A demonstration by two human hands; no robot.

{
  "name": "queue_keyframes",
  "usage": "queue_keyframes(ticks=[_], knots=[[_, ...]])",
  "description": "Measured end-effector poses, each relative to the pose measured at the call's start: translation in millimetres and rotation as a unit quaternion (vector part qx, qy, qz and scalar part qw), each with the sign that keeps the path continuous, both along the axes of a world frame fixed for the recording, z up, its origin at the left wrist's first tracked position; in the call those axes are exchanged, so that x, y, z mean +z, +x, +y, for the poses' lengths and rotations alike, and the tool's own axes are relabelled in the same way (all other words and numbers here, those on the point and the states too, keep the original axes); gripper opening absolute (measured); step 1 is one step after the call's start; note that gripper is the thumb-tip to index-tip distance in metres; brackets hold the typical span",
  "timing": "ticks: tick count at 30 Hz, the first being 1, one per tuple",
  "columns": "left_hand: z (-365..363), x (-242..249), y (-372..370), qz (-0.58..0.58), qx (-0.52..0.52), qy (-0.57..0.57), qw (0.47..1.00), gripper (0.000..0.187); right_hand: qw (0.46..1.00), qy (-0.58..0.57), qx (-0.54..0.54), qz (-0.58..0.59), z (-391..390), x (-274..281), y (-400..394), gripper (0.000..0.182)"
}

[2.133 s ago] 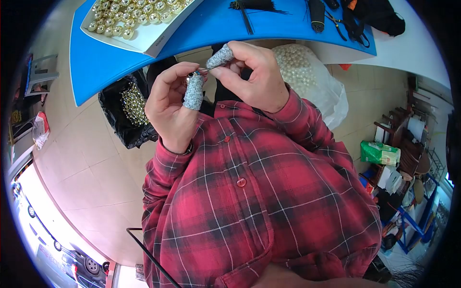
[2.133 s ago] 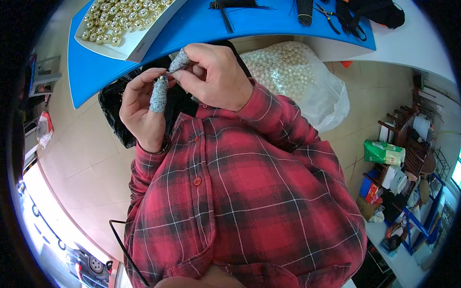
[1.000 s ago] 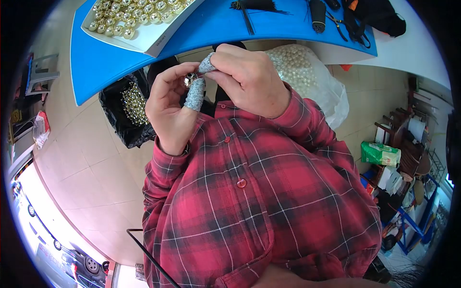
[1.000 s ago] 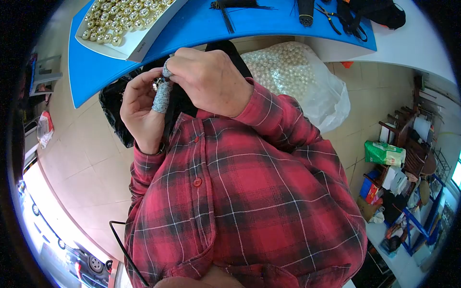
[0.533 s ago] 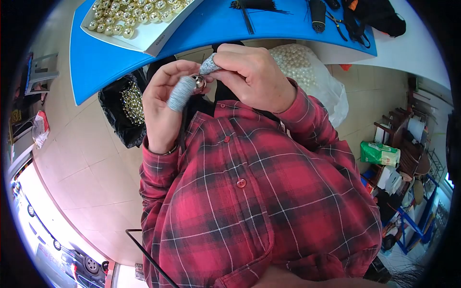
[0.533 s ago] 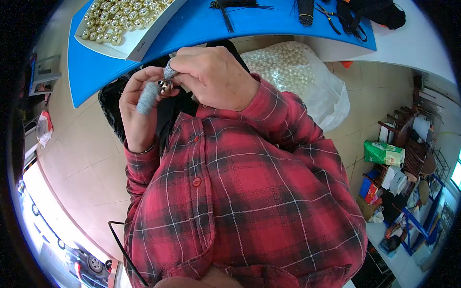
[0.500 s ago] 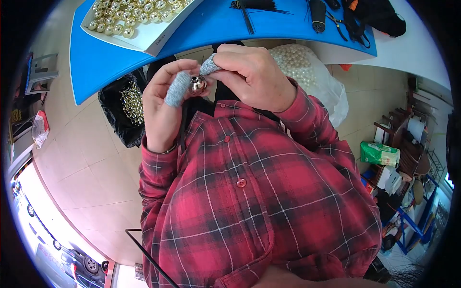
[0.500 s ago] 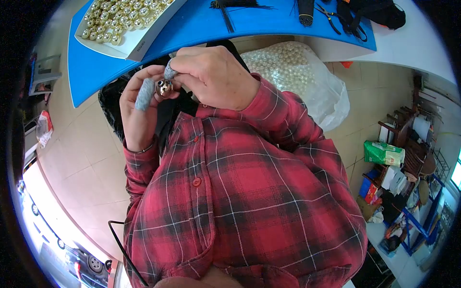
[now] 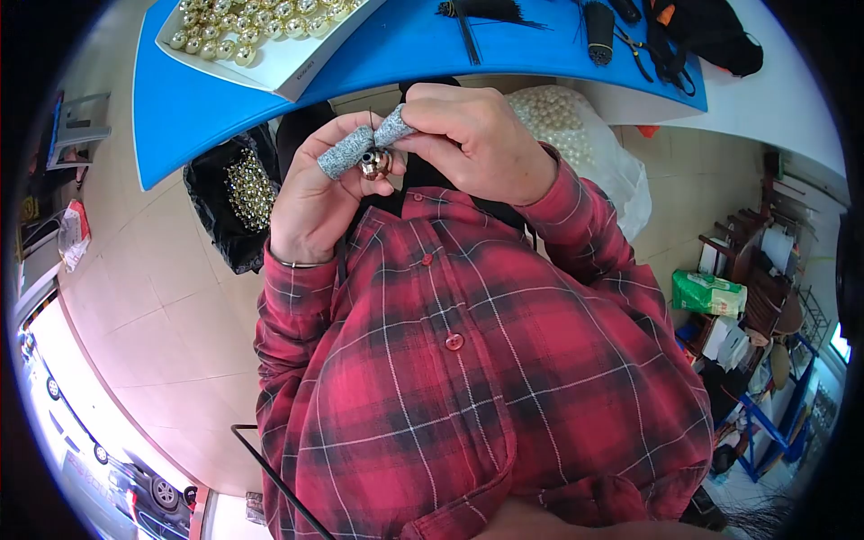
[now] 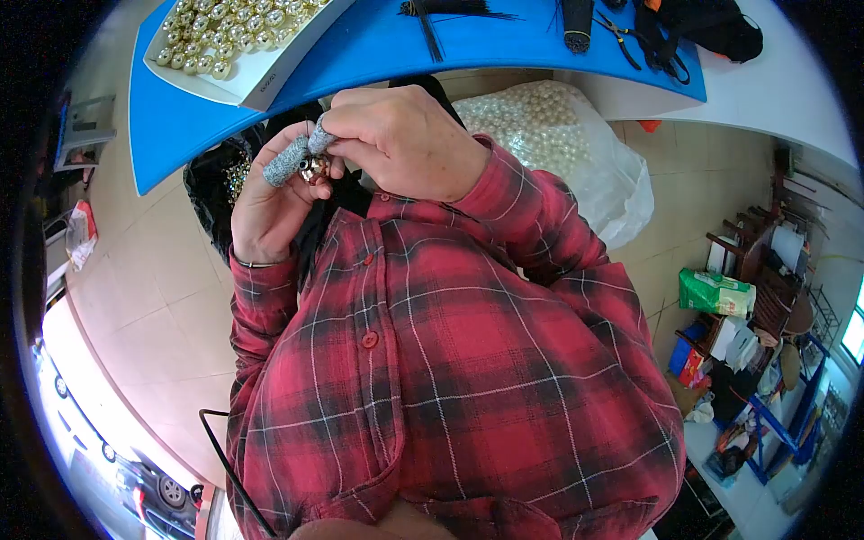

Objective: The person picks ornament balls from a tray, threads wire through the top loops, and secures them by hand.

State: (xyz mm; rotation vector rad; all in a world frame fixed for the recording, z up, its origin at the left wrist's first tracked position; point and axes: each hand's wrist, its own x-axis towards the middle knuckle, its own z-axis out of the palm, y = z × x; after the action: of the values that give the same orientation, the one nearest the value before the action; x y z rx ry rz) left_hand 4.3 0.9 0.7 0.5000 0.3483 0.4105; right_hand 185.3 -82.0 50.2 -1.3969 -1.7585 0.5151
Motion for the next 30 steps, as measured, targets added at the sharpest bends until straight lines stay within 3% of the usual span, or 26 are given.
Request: queue_keyframes(ticks=[6,20,26,30], knots=[[-4.2,3.1,-0.3,0.005,0.021,-0.005,1.0,0.025,1.0,-0.001,-0.004,-0.001,1.2,-0.4,-1.8,0.01],[-20.5,15.0,2.7,0.098,0.15,0.129,0.975,0.017,1.0,-0.023,0.005,-0.014,1.6,3.7,2.8,0.007],[-21.2,14.1,1.5,0.095,0.12,0.11,0.982,0.017,0.999,-0.002,0.032,0.017,4.5,1.5,1.4,0.008],[-15.6,11.6,-1.9,0.031,0.061,0.021,0.997,0.019,0.999,-0.008,0.026,0.021,2.8,0.0,0.0,0.009]])
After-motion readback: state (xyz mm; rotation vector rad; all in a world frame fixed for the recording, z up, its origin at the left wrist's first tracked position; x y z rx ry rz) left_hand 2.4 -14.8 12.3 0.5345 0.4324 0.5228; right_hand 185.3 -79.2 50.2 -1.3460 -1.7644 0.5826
